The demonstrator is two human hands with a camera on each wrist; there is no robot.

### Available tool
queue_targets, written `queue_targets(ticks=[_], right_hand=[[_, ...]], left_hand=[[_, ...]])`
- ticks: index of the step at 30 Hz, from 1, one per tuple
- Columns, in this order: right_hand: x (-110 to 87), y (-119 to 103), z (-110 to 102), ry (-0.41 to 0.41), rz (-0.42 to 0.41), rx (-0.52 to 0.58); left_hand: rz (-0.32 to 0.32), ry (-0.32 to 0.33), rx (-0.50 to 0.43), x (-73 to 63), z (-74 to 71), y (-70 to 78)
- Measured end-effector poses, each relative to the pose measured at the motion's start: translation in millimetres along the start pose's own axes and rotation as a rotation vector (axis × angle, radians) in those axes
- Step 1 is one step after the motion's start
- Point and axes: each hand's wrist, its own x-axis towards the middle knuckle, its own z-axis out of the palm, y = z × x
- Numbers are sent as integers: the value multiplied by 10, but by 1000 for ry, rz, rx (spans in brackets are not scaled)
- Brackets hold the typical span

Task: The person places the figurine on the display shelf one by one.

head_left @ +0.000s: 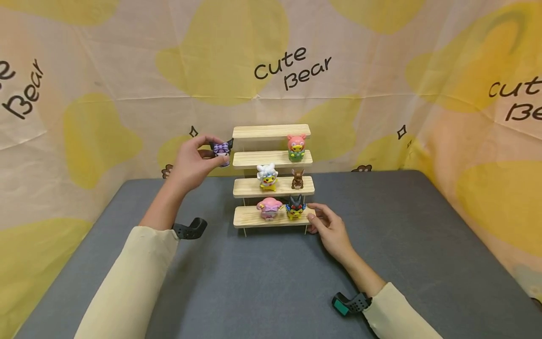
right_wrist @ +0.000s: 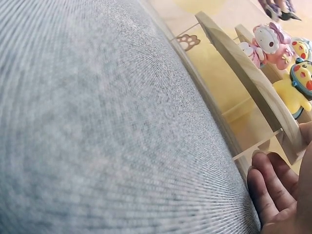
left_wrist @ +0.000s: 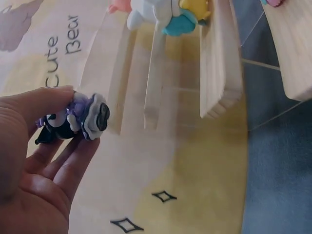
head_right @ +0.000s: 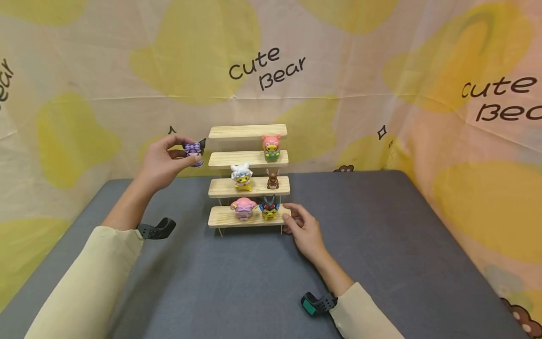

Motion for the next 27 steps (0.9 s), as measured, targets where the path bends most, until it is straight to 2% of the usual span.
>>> queue_targets(ticks=[8, 17, 27], right_hand=[[6, 2, 0, 3, 4, -13], [1, -6, 0, -2, 11, -2], [-1, 1, -4, -4, 0, -14]], left_hand=[[38, -26, -26, 214, 172, 145], [48, -48, -72, 393, 418, 265], [57, -80, -91, 508, 658, 320]])
